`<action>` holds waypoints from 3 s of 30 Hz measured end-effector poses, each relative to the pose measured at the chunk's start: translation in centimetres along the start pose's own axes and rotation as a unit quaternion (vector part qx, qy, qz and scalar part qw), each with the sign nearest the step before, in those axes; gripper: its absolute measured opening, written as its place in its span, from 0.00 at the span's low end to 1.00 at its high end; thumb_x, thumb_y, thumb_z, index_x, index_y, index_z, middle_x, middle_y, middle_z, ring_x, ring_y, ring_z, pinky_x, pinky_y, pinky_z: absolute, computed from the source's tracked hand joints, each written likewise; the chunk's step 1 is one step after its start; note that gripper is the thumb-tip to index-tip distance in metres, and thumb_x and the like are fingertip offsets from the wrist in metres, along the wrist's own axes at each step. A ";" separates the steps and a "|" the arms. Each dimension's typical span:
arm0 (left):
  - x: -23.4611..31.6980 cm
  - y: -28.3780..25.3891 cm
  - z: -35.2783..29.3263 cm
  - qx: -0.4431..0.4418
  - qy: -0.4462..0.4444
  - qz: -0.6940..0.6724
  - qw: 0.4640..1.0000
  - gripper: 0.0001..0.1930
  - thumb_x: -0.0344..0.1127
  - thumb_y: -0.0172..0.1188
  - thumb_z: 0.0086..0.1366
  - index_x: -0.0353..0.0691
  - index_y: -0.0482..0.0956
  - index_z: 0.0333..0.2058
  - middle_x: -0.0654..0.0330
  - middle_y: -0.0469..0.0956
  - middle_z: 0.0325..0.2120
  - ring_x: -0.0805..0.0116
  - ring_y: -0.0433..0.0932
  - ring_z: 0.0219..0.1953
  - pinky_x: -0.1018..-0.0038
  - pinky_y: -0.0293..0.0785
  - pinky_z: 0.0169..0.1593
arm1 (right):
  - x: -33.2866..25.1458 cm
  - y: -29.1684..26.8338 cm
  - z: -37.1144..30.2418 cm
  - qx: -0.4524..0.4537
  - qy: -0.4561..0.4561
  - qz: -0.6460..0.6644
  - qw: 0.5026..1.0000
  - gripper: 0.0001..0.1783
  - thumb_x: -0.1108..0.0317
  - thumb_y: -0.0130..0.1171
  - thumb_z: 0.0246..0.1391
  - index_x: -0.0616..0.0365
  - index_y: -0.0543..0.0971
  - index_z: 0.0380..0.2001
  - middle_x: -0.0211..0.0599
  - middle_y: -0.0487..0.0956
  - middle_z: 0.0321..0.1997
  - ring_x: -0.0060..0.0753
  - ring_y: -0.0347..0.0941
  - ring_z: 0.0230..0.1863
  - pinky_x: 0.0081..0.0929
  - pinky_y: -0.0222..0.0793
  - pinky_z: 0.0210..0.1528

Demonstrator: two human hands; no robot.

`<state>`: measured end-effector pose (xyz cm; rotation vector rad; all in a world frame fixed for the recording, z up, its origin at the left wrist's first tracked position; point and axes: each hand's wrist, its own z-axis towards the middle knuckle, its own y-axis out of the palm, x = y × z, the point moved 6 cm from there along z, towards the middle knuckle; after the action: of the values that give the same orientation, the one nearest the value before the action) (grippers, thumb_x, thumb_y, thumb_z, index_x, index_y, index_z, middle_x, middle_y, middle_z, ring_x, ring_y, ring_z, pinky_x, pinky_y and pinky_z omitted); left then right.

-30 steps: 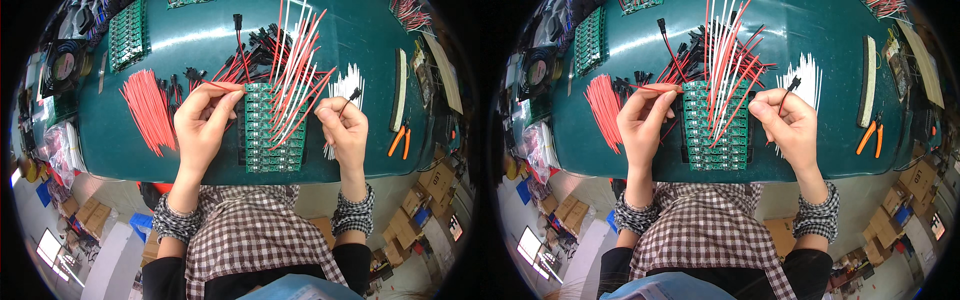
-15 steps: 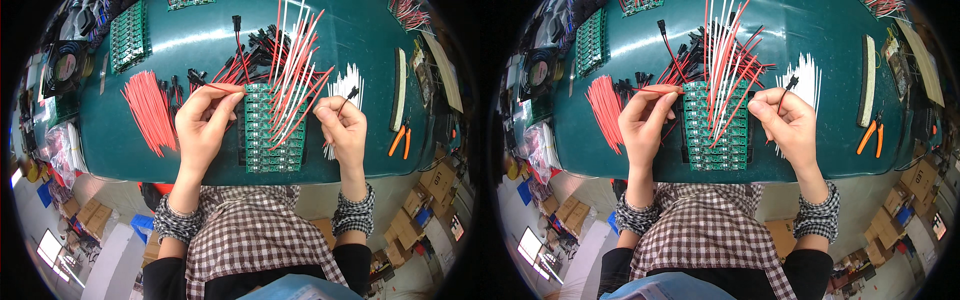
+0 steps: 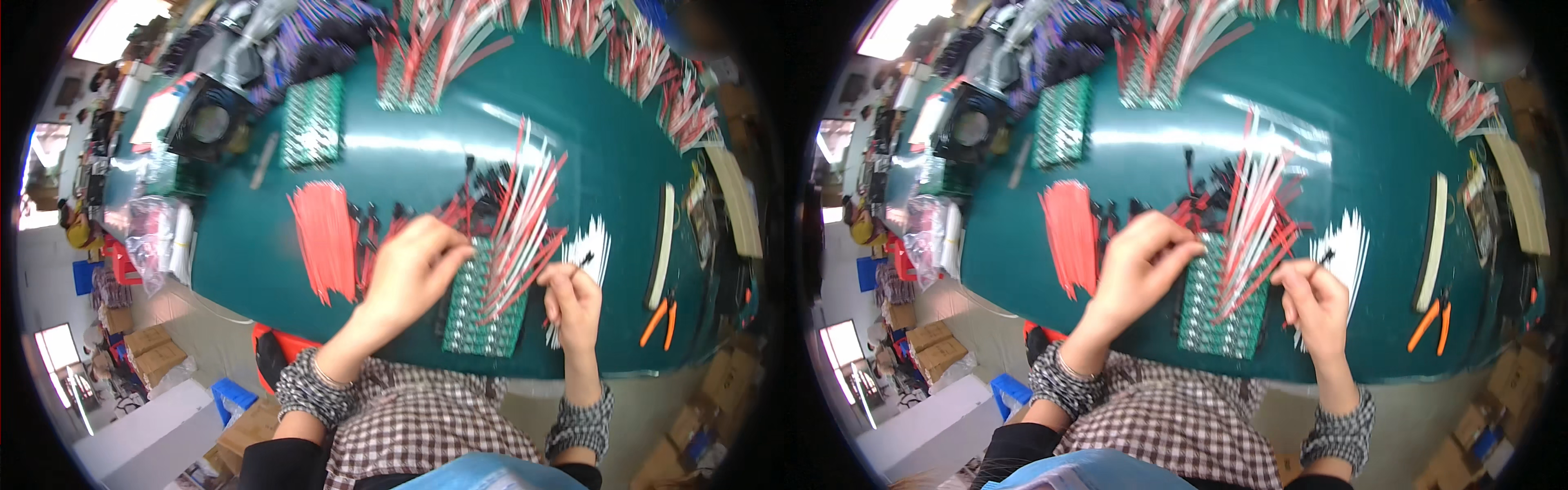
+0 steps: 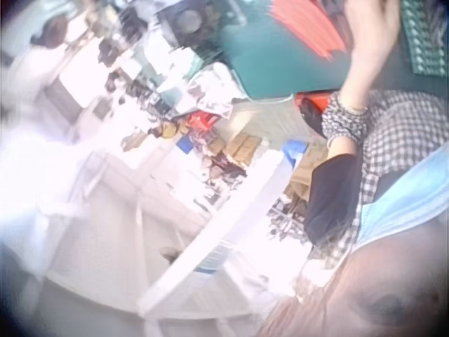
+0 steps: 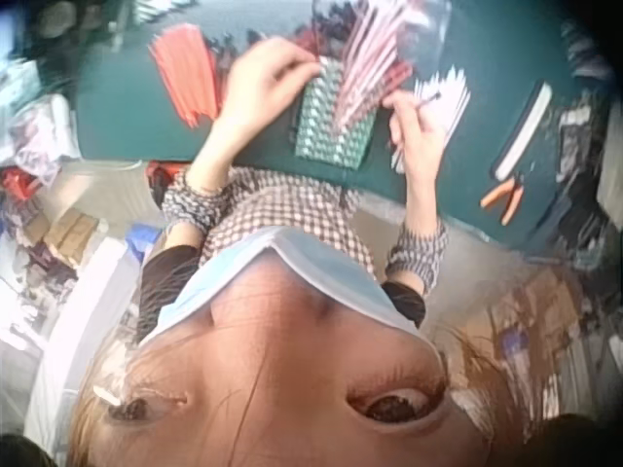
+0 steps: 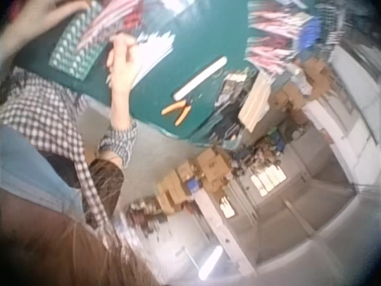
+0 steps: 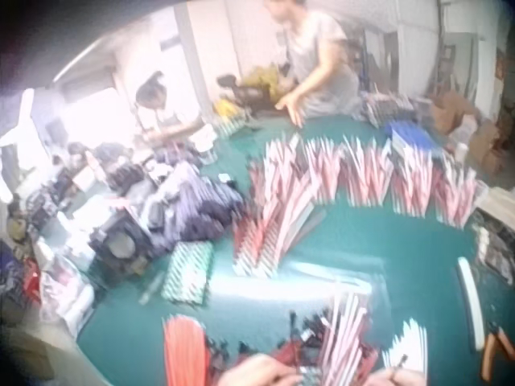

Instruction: Assembling circuit boards by inserting wires into connectors.

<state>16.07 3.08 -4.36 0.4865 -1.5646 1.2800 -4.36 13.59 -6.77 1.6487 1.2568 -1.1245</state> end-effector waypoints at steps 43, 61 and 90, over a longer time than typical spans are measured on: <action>6.1 4.1 -4.3 -0.090 0.105 0.200 0.970 0.20 0.31 0.68 0.55 0.39 0.78 0.47 0.62 0.66 0.20 0.69 0.68 0.16 0.73 0.67 0.20 | -2.3 -0.3 2.3 -0.009 -0.021 0.045 0.999 0.09 0.71 0.57 0.60 0.68 0.78 0.39 0.37 0.81 0.33 0.23 0.79 0.33 0.18 0.76 0.34; 5.6 4.0 -4.3 -0.079 0.049 0.198 0.976 0.23 0.28 0.70 0.53 0.35 0.77 0.49 0.62 0.69 0.20 0.70 0.68 0.17 0.74 0.68 0.21 | -1.7 1.6 3.9 -0.021 -0.061 -0.044 0.997 0.09 0.68 0.61 0.56 0.64 0.82 0.36 0.28 0.80 0.31 0.12 0.71 0.27 0.13 0.66 0.28; 5.4 4.1 -4.1 -0.073 0.035 0.177 0.981 0.23 0.26 0.69 0.52 0.35 0.77 0.49 0.62 0.70 0.21 0.70 0.70 0.18 0.74 0.69 0.23 | -3.9 2.7 2.9 0.061 -0.348 -0.260 0.899 0.07 0.74 0.67 0.47 0.65 0.81 0.30 0.36 0.80 0.28 0.24 0.72 0.20 0.19 0.67 0.23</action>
<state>12.47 9.69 -1.96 0.0696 -1.7217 1.4161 -2.79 9.11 -3.90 0.8311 1.1614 -1.9330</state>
